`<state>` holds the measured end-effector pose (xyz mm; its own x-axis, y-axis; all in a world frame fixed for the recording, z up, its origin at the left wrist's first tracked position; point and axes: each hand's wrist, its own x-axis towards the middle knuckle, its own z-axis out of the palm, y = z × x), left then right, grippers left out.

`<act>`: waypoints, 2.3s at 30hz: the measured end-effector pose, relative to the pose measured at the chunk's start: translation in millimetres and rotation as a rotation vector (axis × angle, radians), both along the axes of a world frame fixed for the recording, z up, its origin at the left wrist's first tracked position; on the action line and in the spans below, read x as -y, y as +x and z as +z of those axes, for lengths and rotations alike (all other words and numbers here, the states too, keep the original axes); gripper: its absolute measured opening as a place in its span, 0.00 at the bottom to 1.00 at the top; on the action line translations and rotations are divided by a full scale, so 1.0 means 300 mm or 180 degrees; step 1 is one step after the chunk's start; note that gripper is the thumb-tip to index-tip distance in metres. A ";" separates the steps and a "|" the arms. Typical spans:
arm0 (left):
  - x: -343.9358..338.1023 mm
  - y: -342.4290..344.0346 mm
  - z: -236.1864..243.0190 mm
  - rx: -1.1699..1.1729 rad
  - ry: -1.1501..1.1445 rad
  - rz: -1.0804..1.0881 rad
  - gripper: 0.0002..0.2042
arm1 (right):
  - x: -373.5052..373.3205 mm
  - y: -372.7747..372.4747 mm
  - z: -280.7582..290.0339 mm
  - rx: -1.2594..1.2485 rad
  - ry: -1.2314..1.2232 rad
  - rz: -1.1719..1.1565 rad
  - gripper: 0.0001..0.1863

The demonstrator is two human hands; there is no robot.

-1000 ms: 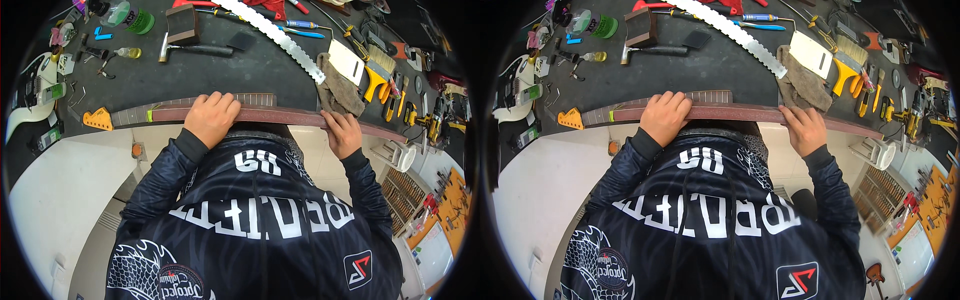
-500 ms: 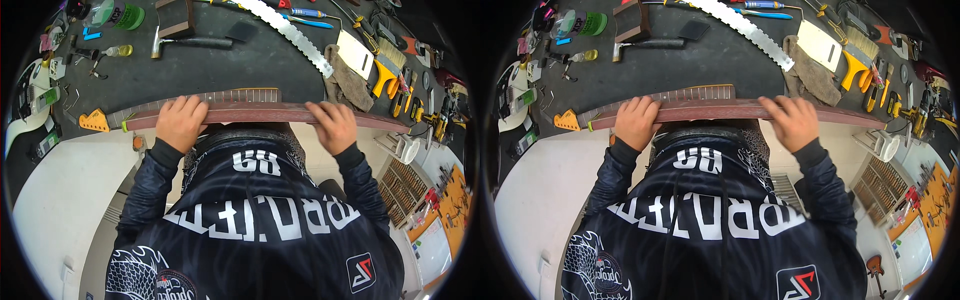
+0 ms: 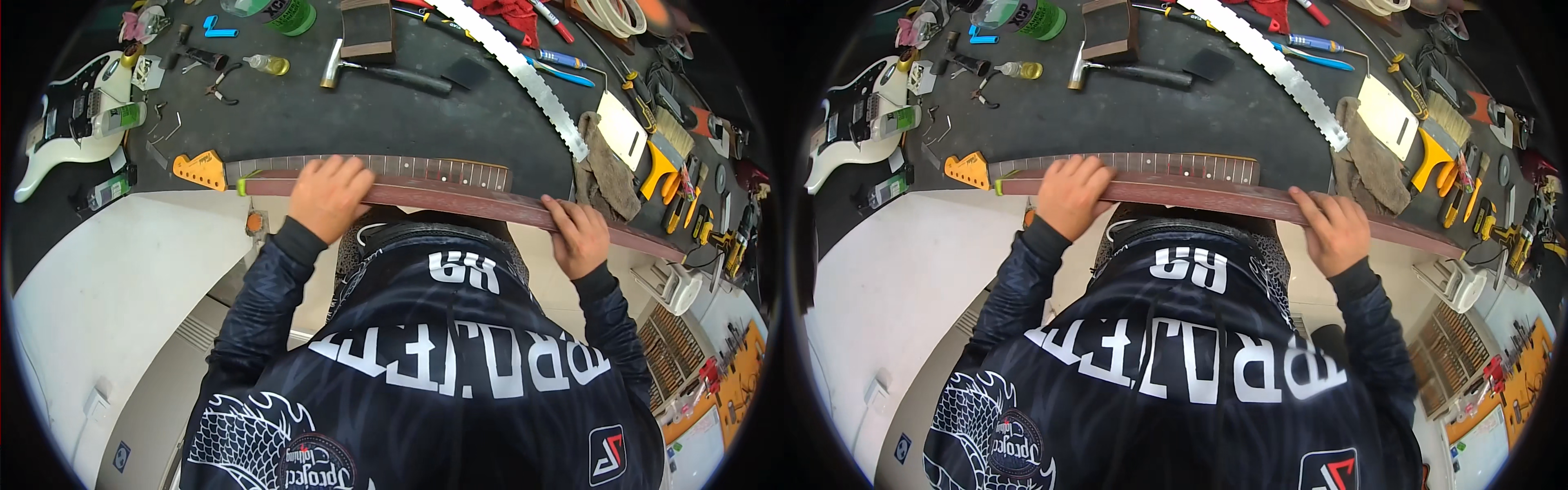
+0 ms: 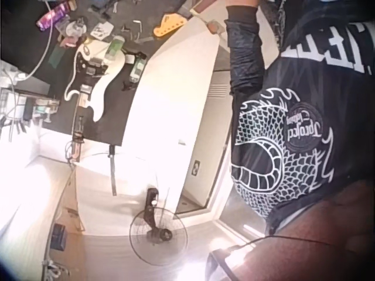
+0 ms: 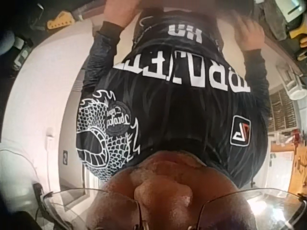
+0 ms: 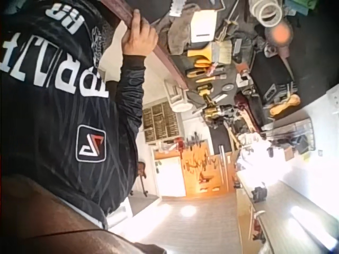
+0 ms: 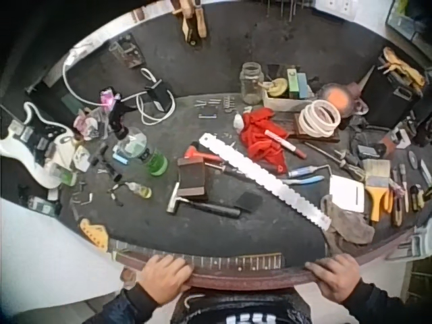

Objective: The person sands the fretboard of a detached guitar neck using a long sanding beam. Then, the person sets the sanding beam aside and brushes the guitar neck with a hand brush.

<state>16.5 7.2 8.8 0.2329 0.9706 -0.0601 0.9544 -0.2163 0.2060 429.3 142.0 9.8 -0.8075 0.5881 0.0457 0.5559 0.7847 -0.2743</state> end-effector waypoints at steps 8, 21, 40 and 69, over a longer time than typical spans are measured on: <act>0.183 -0.379 0.003 -0.0229 -0.0177 0.0285 0.28 | 0.092 -0.401 -0.004 -0.0409 -0.0034 0.0140 0.29; 0.289 -0.703 -0.002 -0.0549 -0.0394 0.0605 0.27 | -0.050 0.074 0.033 0.0220 0.0011 -0.0507 0.36; -0.020 0.083 -0.037 0.0057 0.0069 0.0282 0.27 | 0.052 -0.149 -0.002 -0.0318 -0.0227 -0.0275 0.25; 0.063 0.062 -0.046 -0.0183 0.0037 0.0296 0.24 | 0.079 -0.194 -0.043 -0.0352 0.0073 -0.0181 0.23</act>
